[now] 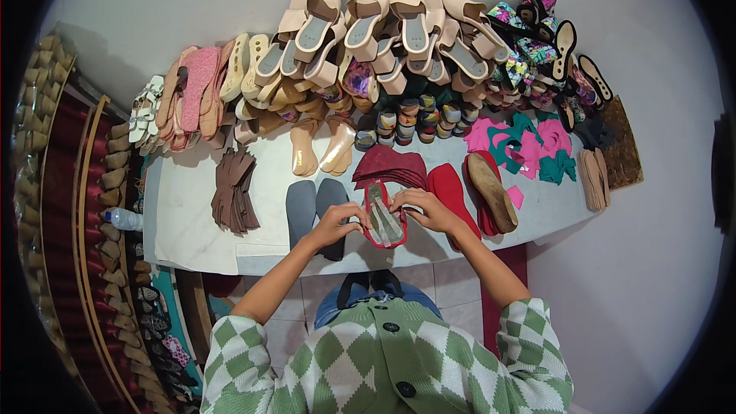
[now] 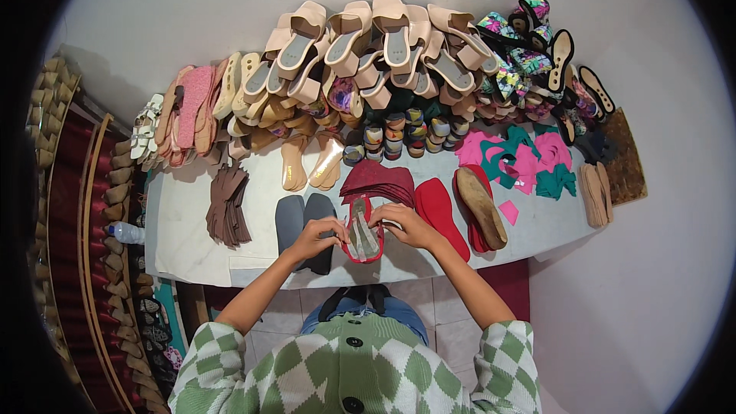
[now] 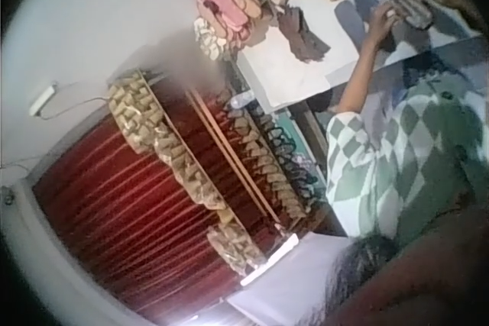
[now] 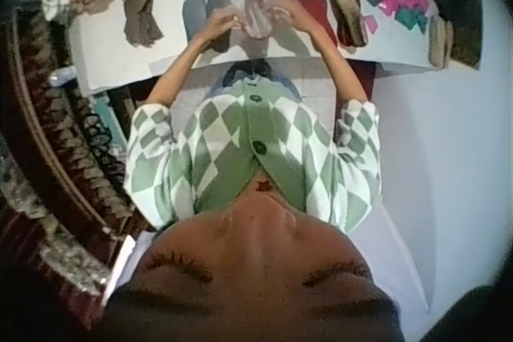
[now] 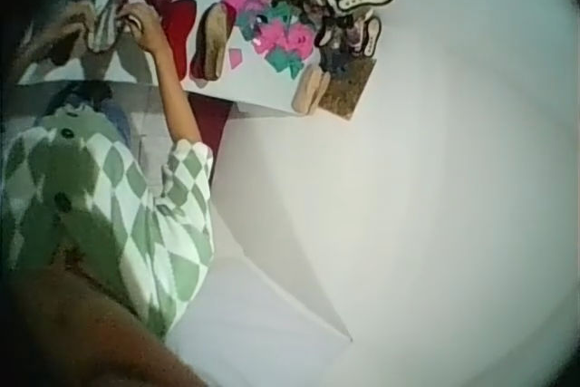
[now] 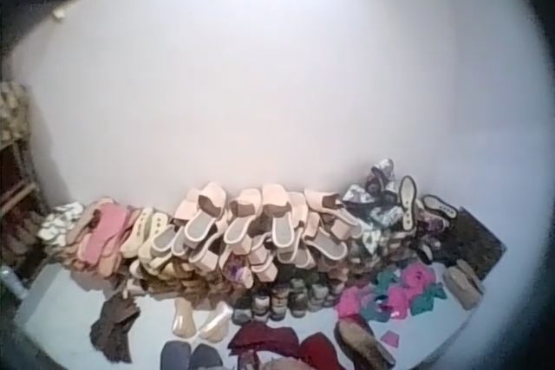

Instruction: Organize and pair different components and finished parts of sandals and shoes.

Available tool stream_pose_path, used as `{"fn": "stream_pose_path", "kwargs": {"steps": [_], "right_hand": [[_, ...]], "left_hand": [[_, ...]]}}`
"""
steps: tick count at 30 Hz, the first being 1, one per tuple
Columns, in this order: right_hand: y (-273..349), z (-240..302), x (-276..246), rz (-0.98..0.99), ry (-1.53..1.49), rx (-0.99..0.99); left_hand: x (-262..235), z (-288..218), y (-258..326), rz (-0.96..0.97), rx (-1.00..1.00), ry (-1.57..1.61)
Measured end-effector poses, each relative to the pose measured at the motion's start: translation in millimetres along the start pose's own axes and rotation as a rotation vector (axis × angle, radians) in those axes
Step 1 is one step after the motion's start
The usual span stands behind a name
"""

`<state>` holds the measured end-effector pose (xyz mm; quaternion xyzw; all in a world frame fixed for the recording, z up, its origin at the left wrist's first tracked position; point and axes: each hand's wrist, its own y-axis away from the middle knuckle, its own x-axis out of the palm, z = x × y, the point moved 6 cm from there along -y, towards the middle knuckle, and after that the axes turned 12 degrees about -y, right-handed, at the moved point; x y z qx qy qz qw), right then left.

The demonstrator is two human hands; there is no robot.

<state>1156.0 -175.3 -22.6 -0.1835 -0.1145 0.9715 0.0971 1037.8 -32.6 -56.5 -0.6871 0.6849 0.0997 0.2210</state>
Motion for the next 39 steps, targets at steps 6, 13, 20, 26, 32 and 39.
{"fn": "stream_pose_path", "kwargs": {"steps": [6,13,20,26,32,39], "right_hand": [[10,-6,1,-0.049,-0.04,0.042],[18,-10,-2,-0.167,-0.006,0.049],[19,-10,20,-0.179,-0.033,0.045],[34,-64,40,-0.638,-0.022,0.045],[33,-79,44,-0.65,-0.143,0.096],[39,-95,35,-0.584,-0.2,0.11]], "left_hand": [[3,-12,-3,-0.033,0.071,-0.164],[9,-11,1,-0.157,0.087,-0.157],[5,-3,-6,-0.379,0.133,-0.129],[48,4,-16,-0.411,0.107,-0.162],[52,25,15,-0.478,-0.037,-0.187],[24,27,13,-0.411,0.01,-0.178]]}}
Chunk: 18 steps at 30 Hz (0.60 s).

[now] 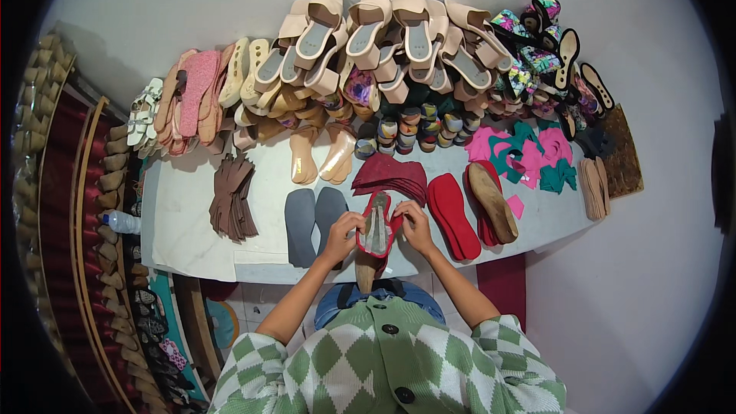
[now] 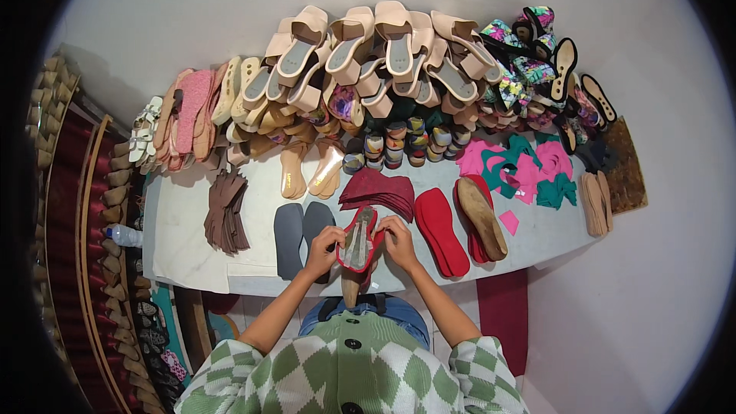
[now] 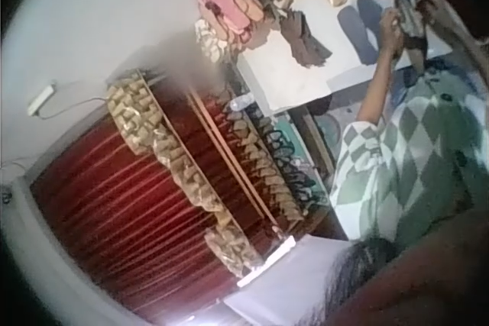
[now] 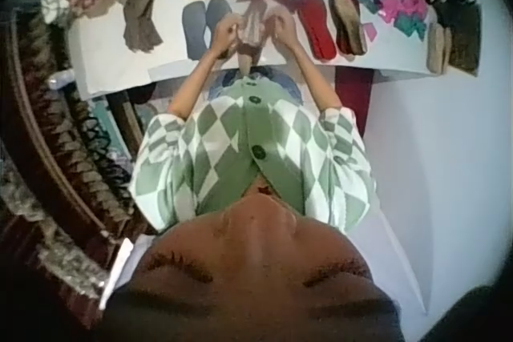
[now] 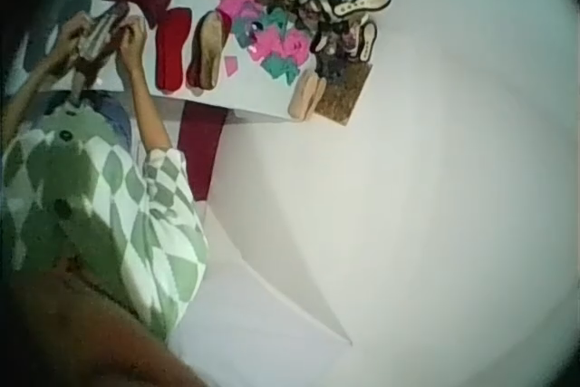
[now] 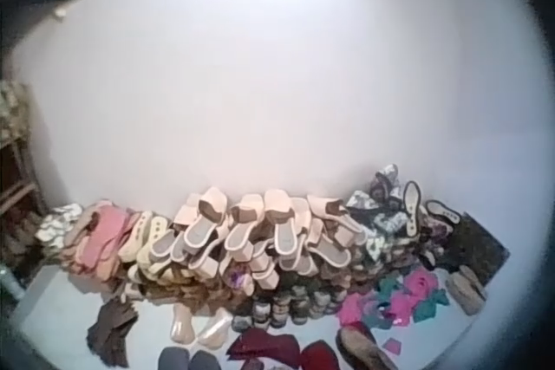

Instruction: Organize and pair different components and finished parts of sandals and shoes.

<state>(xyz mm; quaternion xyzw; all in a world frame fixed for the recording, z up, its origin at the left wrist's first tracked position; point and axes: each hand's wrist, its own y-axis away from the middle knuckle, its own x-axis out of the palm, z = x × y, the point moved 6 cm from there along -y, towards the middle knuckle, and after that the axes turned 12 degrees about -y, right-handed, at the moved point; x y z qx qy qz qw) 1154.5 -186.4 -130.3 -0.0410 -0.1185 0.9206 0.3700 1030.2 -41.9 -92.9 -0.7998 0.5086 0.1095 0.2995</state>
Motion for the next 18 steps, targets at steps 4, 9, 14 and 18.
{"fn": "stream_pose_path", "kwargs": {"steps": [4,9,14,18], "right_hand": [[-8,3,-16,-0.044,0.097,-0.002],[-12,9,-37,-0.077,0.142,-0.033],[-18,20,-58,-0.184,0.349,-0.091],[-16,21,-53,-0.018,0.256,0.051]], "left_hand": [[-9,8,4,-0.02,-0.031,0.028],[-12,0,4,-0.02,0.016,-0.004],[-11,0,3,-0.041,0.006,0.006],[-12,-1,2,-0.042,-0.003,0.014]]}}
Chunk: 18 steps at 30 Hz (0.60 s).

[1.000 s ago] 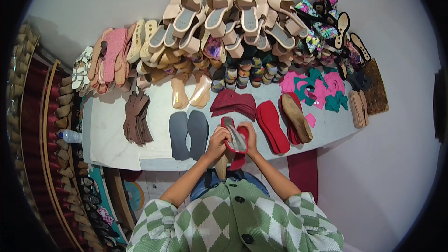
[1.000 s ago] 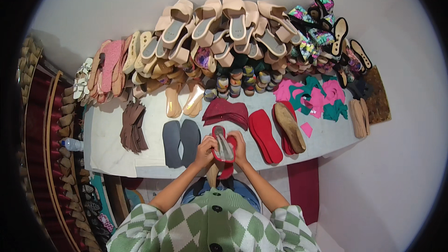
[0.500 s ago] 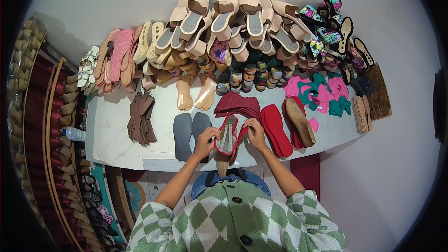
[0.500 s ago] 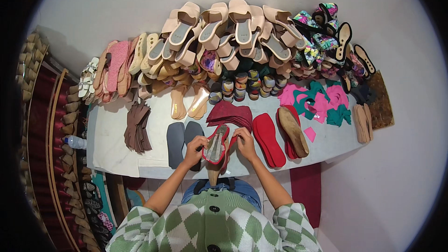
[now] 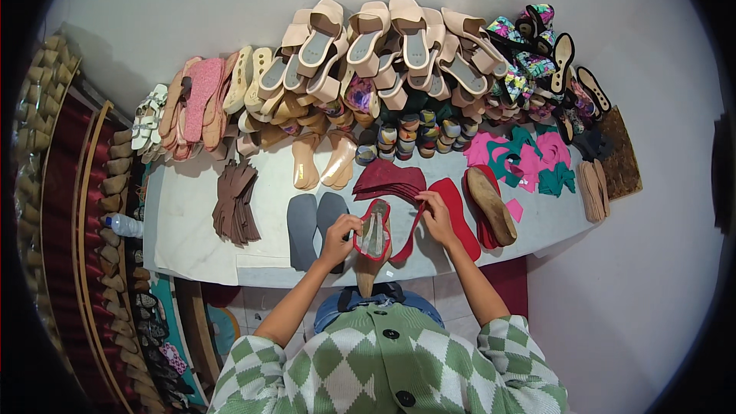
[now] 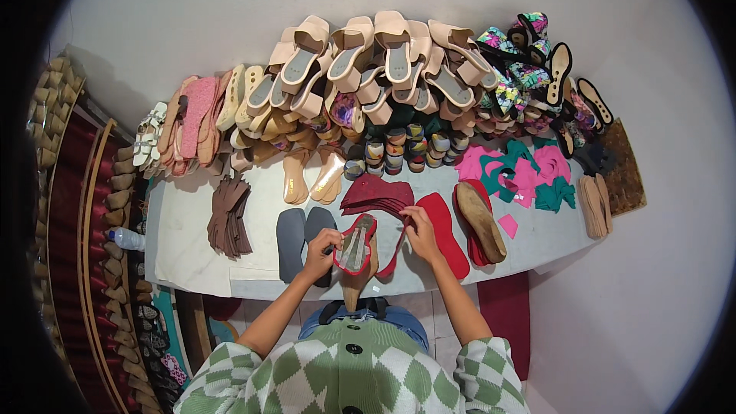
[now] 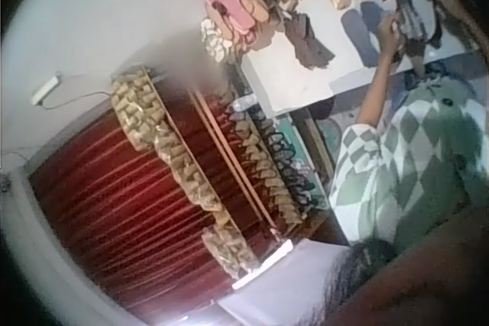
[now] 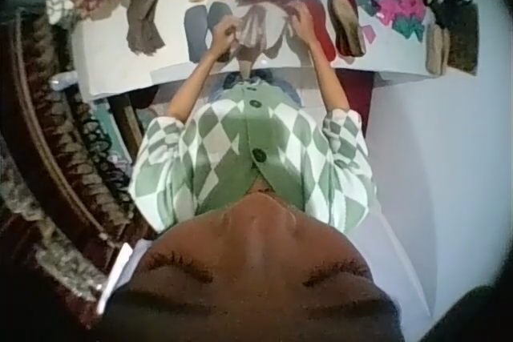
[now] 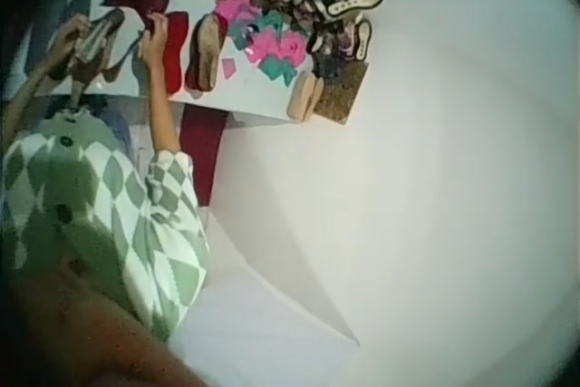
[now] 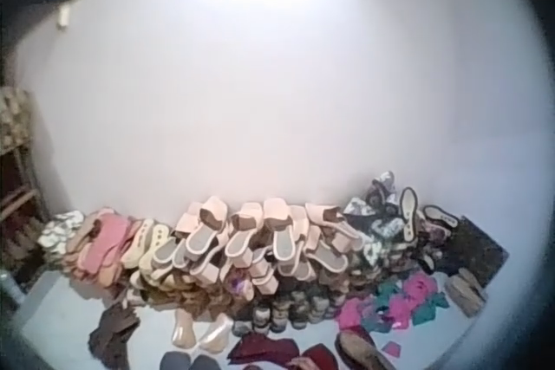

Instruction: Organize and pair different components and finished parts of sandals and shoes.

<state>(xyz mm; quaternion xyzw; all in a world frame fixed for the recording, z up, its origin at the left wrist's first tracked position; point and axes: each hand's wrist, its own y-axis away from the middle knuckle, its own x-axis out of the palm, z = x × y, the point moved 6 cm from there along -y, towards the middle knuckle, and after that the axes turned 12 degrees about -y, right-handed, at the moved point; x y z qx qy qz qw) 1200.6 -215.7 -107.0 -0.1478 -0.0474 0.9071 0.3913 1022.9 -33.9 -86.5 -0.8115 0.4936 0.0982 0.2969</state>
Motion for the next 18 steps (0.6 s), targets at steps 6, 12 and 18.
{"fn": "stream_pose_path", "kwargs": {"steps": [6,12,18], "right_hand": [[3,26,22,0.167,0.188,-0.121],[22,26,39,0.282,0.4,-0.172],[45,14,55,0.475,0.573,-0.268]], "left_hand": [[-10,0,-3,-0.071,-0.056,0.018],[-15,-3,3,-0.107,-0.04,-0.029],[-17,-11,12,-0.151,0.068,-0.109]]}}
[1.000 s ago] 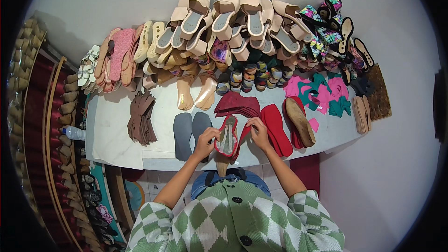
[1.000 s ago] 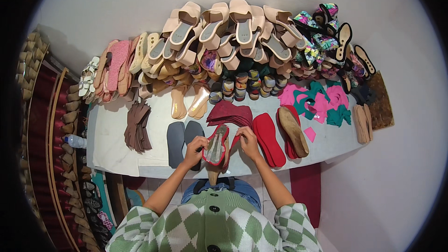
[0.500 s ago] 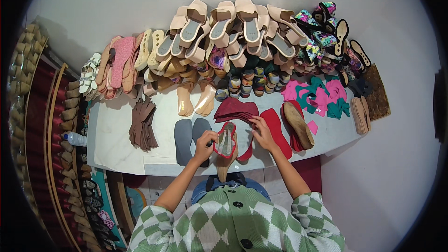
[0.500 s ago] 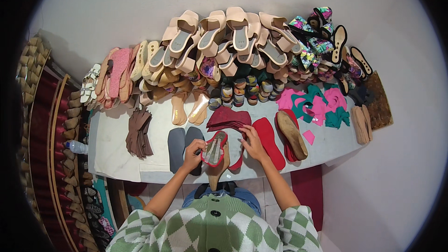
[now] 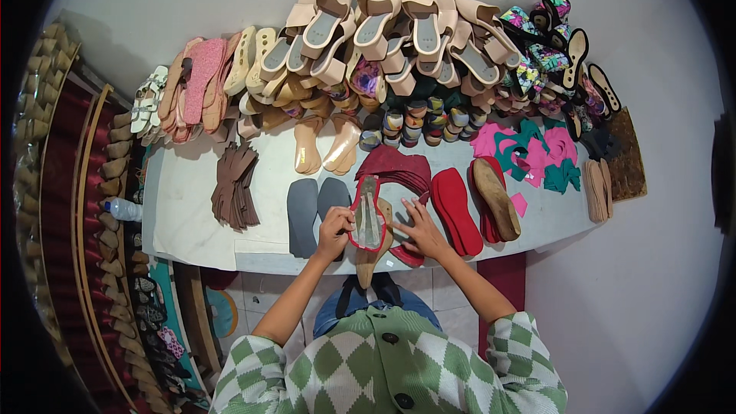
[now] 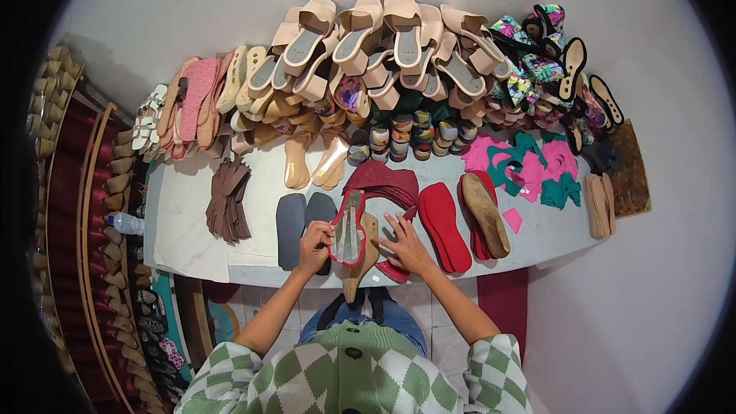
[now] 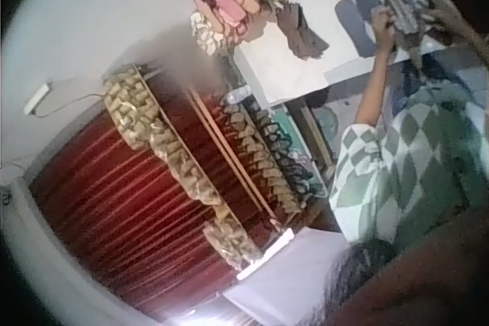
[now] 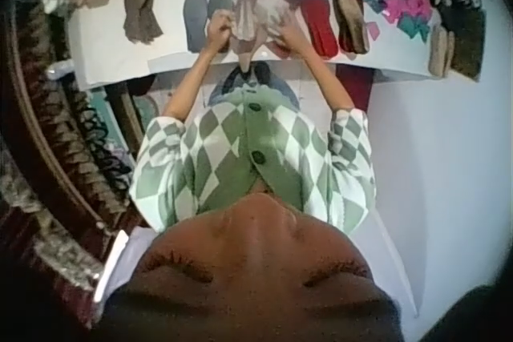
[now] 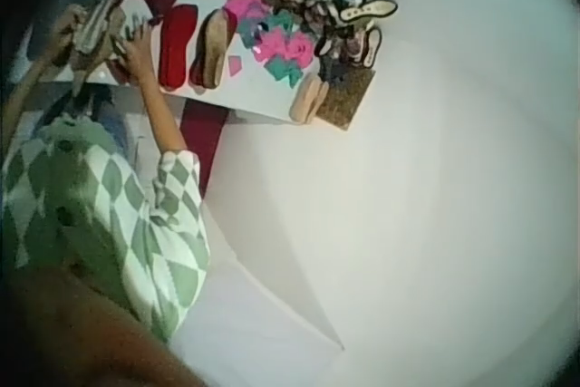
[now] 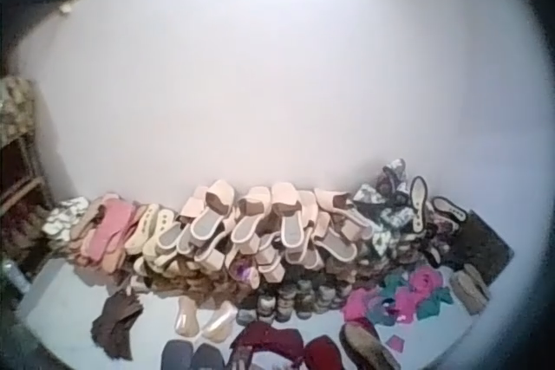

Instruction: Organize and pair different components and finished parts of sandals and shoes.

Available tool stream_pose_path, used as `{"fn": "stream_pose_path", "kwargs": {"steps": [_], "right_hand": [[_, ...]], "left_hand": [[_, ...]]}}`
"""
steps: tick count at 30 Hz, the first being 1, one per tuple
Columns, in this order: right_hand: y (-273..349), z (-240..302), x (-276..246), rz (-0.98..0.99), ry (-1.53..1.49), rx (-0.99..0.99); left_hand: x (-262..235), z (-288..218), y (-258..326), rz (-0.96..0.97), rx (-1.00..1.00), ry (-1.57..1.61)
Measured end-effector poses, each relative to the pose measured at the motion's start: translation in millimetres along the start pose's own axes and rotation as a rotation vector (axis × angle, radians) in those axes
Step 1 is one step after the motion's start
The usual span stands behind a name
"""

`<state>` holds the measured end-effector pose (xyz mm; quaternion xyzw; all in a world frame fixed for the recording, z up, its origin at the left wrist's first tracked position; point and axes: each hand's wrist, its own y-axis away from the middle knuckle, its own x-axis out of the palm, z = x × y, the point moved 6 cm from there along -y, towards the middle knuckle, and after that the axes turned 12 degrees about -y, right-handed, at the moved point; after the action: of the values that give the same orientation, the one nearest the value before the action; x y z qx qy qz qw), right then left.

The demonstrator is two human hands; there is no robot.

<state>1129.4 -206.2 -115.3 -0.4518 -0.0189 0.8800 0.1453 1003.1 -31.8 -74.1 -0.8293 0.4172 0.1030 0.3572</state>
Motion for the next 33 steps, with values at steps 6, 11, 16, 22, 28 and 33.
{"fn": "stream_pose_path", "kwargs": {"steps": [6,11,16,22,28,33], "right_hand": [[-12,14,36,0.217,0.141,0.006],[-25,22,62,0.244,0.224,-0.258],[-27,21,61,0.32,0.109,-0.236],[-16,23,24,0.18,-0.115,-0.233],[-19,19,-26,-0.094,-0.173,0.013],[-33,2,-42,-0.083,-0.139,0.242]], "left_hand": [[-3,-4,2,-0.033,-0.011,-0.034],[-9,-3,3,-0.061,-0.024,-0.031],[-20,-3,0,-0.127,-0.158,0.012],[-10,15,3,-0.224,-0.294,0.467],[16,44,7,-0.083,-0.664,0.609],[47,69,18,-0.043,-0.884,0.712]]}}
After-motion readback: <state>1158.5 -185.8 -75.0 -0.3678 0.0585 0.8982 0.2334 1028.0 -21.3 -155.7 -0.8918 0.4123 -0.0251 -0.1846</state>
